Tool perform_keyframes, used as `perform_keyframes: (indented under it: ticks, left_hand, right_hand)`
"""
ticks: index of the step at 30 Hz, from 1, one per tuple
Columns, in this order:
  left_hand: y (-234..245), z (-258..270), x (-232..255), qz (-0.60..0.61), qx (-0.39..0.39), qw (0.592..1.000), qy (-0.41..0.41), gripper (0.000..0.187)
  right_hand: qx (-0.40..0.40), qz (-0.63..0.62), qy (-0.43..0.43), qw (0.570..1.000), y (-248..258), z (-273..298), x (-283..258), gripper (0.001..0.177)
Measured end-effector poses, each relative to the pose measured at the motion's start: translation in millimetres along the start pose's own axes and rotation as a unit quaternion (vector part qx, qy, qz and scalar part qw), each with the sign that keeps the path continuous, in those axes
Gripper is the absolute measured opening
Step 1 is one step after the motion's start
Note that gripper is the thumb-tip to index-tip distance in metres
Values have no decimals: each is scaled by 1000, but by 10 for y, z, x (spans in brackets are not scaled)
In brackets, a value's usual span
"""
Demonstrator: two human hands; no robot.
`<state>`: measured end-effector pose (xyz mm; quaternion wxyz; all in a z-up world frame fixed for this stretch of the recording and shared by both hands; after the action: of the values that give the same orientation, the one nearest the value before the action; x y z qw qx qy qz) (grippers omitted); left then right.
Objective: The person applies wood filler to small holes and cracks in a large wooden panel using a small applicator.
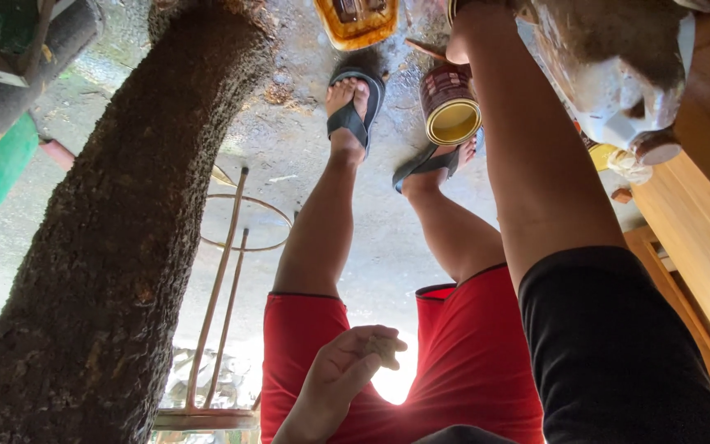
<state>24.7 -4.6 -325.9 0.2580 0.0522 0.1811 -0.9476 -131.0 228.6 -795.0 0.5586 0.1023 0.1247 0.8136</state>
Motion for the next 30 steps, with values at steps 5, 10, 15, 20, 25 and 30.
perform_keyframes:
  ticks: [5,10,15,20,25,30]
  left_hand:
    - [117,9,-68,0,-38,999,-36,36]
    - [94,20,-1,-13,-14,1000,-8,35]
    - [-68,13,-2,16,-46,999,6,36]
    - [-166,-16,-29,-2,-46,999,13,35]
    - [-197,-35,-92,-11,-37,999,29,36]
    - [-244,-47,-107,12,-54,998,-3,34]
  right_hand:
    - [-67,54,20,996,44,-104,16,46]
    - [-45,101,19,994,-46,-99,41,57]
    - [-29,-19,39,999,386,392,40,55]
    - [261,-219,-40,939,631,710,357,38]
    - [498,-377,-85,776,771,1255,509,14]
    - [394,-633,4,667,431,1296,389,37]
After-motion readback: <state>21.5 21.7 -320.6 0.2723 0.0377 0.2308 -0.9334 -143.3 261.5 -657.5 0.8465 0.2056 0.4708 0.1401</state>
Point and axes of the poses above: each hand's wrist, its own z-axis away from the middle knuckle, its own y-axis out of the back of the hand, x = y × z, the point moved 9 cm from there along -z, towards the middle knuckle, and after that the axes turned 14 degrees about z, right-handed, at the moved point
